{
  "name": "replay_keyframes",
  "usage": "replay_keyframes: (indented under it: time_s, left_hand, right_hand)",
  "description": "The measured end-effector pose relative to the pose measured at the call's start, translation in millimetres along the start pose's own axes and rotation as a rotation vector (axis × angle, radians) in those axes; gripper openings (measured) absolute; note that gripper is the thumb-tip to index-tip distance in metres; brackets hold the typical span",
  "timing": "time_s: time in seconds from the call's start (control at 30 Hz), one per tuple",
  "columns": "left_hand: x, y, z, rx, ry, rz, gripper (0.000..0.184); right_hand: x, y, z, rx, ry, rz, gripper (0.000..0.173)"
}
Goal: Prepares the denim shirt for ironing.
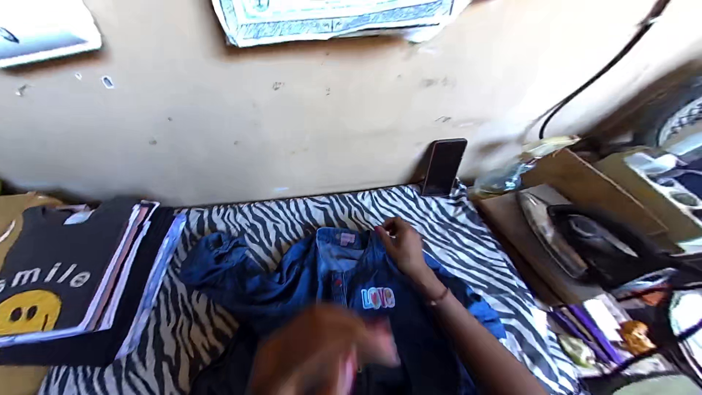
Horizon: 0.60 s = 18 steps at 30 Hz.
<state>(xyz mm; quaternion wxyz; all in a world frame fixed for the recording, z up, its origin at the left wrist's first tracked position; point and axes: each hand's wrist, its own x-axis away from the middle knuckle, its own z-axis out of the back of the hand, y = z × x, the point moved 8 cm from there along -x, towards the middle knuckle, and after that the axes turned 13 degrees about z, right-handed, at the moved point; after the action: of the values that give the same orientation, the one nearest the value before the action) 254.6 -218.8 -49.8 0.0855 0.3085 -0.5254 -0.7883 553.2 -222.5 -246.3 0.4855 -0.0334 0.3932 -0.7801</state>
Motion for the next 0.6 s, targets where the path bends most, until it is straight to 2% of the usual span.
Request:
replay_keyframes:
  time_s: [0.03, 0.07, 0.1, 0.17, 0.2, 0.27, 0.33, 0.5, 0.57, 0.6]
  left_hand:
    - [-31.3, -40.5, -0.7, -0.176, 0.069, 0.053, 0.033]
    - [-60.3, -89.1, -4.5, -0.375, 0.105, 0.176, 0.042]
    - [-84.1, -143.0, -9.0, -0.555, 0.079, 0.357, 0.054]
    - [-107.6, -241.0, -9.6, -0.825, -0.089, 0.724, 0.076]
    - [-110.0, -273.3, -5.1, -0.901, -0.174, 0.834, 0.078]
    - [-113.6, -291.7, 5.7, -0.953, -0.295, 0.878, 0.055]
    - [-123.6, -256.3, 18.3, -0.883, -0.361, 0.775, 0.034]
    - [-141.9, -86.1, 63.1, -0.550, -0.258, 0.371, 0.031]
    - [-143.4, -45.0, 76.0, -0.528, -0.251, 0.232, 0.029]
    - [-142.8, -30.0, 76.8, -0.531, -0.277, 0.173, 0.026]
  right_hand:
    - [-6.3, 10.9, -14.6, 0.076, -0.118, -0.064, 0.060]
    - [-11.4, 18.0, -29.1, 0.143, -0.246, -0.107, 0.067]
    - [-14.8, 20.4, -39.8, 0.211, -0.348, -0.129, 0.063]
    - [-16.5, 4.7, -40.2, 0.347, -0.476, -0.138, 0.040]
    - [-16.2, -9.4, -29.5, 0.400, -0.509, -0.125, 0.032]
    - [-15.6, -36.7, 11.3, 0.435, -0.454, -0.036, 0.027]
    - [-12.5, -57.6, 59.2, 0.388, -0.308, 0.110, 0.023]
    - [-12.6, -96.7, 130.5, -0.055, -0.079, 0.531, 0.030]
    - [-12.1, -116.6, 155.5, -0.235, -0.035, 0.629, 0.035]
    - [-4.9, -123.8, 170.7, -0.258, -0.069, 0.669, 0.041]
